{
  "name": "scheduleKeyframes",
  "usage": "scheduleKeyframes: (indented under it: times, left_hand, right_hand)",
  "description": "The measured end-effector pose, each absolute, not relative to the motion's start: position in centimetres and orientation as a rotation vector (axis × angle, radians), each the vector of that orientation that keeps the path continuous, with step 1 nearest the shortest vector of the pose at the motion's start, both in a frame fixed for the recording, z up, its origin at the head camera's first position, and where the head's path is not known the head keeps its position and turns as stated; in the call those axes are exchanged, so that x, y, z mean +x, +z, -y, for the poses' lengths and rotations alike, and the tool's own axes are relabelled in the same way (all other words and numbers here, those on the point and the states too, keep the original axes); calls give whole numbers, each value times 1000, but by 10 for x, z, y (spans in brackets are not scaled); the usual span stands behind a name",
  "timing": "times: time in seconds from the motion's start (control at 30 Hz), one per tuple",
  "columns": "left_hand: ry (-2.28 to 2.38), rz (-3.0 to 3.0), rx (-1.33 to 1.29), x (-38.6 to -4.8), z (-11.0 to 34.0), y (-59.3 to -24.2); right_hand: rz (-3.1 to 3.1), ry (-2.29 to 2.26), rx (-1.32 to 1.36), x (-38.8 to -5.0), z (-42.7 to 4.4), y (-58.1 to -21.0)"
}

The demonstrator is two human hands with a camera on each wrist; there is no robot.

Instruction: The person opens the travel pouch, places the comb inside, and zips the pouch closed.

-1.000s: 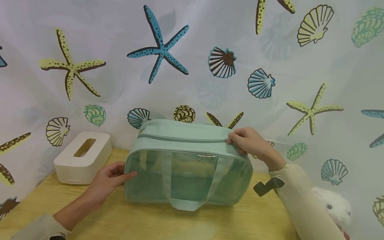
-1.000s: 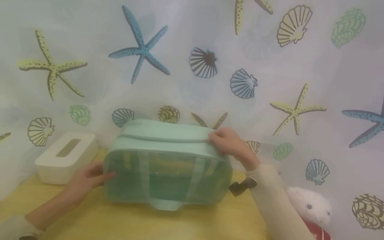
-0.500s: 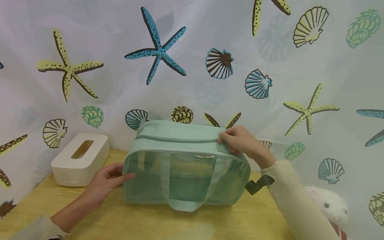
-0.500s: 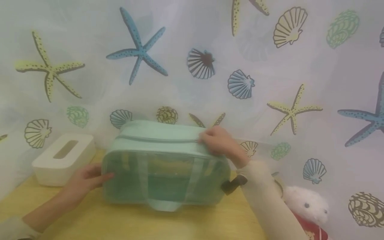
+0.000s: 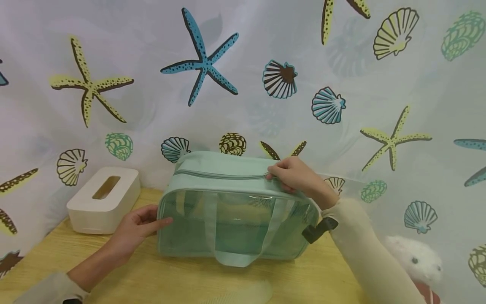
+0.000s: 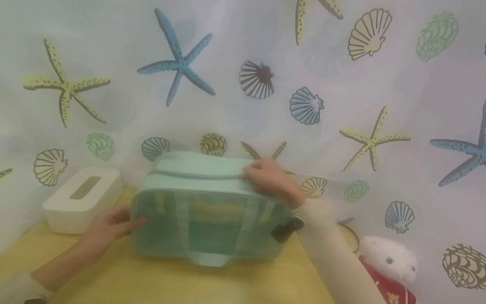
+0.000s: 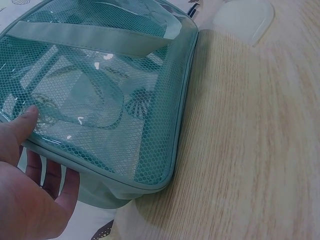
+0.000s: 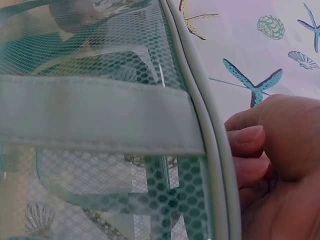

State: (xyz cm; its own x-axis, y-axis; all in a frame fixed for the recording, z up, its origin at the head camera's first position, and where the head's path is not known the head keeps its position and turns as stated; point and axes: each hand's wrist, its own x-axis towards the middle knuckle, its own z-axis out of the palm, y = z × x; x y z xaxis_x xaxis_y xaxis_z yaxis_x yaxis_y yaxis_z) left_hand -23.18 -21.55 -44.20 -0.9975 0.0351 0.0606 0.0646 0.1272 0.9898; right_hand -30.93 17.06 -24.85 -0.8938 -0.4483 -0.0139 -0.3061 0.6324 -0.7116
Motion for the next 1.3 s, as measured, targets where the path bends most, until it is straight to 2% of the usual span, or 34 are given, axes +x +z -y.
scheduleKeyframes:
  times: [1.3]
  left_hand:
    - [-2079,2372,-121,-248,220,-439]
  right_hand:
    - [-2640,-1066,-692,-321,-93,-252]
